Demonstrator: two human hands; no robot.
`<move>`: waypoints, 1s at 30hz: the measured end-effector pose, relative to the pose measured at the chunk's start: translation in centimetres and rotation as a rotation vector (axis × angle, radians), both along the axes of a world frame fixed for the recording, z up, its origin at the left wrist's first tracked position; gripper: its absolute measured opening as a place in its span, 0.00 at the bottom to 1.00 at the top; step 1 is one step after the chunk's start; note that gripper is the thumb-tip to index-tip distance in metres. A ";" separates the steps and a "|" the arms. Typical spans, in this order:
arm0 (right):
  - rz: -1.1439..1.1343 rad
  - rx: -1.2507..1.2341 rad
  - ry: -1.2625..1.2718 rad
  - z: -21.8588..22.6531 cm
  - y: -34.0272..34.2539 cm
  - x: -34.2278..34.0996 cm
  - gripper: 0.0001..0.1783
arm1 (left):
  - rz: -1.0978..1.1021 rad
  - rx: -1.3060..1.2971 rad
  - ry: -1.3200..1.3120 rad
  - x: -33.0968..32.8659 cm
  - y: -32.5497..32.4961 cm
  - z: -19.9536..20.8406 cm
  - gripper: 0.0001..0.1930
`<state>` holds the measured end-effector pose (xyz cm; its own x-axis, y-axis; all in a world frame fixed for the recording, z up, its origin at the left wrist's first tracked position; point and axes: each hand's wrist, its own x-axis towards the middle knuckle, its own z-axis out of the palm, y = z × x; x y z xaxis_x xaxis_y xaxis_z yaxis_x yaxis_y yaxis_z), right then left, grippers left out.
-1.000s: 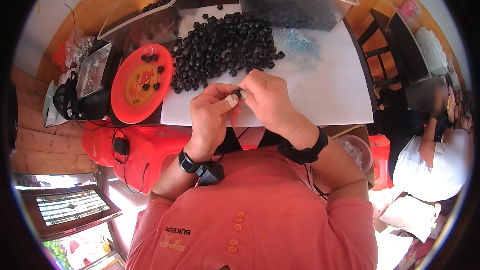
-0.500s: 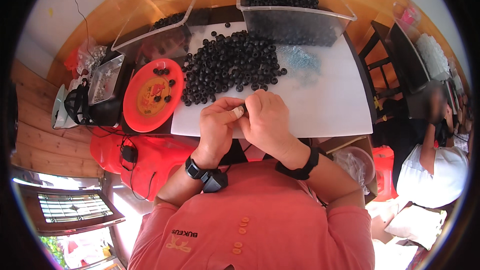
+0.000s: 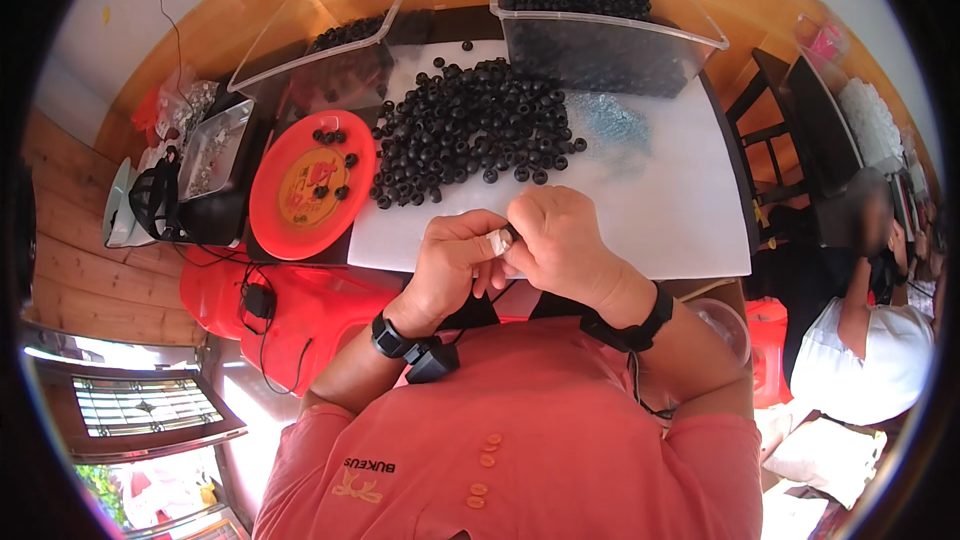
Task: Assembling black decorative beads or eyelets by manually inserting small white components into them.
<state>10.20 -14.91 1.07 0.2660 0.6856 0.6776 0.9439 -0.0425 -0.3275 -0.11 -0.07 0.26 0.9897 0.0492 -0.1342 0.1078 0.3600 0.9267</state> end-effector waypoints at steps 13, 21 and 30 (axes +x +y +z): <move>-0.135 0.122 0.374 1.0 -2.9 -2.1 0.22 | 0.457 0.319 -0.077 -3.1 4.1 4.5 0.12; -0.519 0.119 0.328 0.5 -9.3 3.2 0.08 | 0.806 1.209 -0.180 -3.3 12.8 2.9 0.13; -0.601 -0.152 -0.139 0.1 -8.0 2.5 0.08 | 0.474 1.580 -0.613 3.6 1.5 2.4 0.13</move>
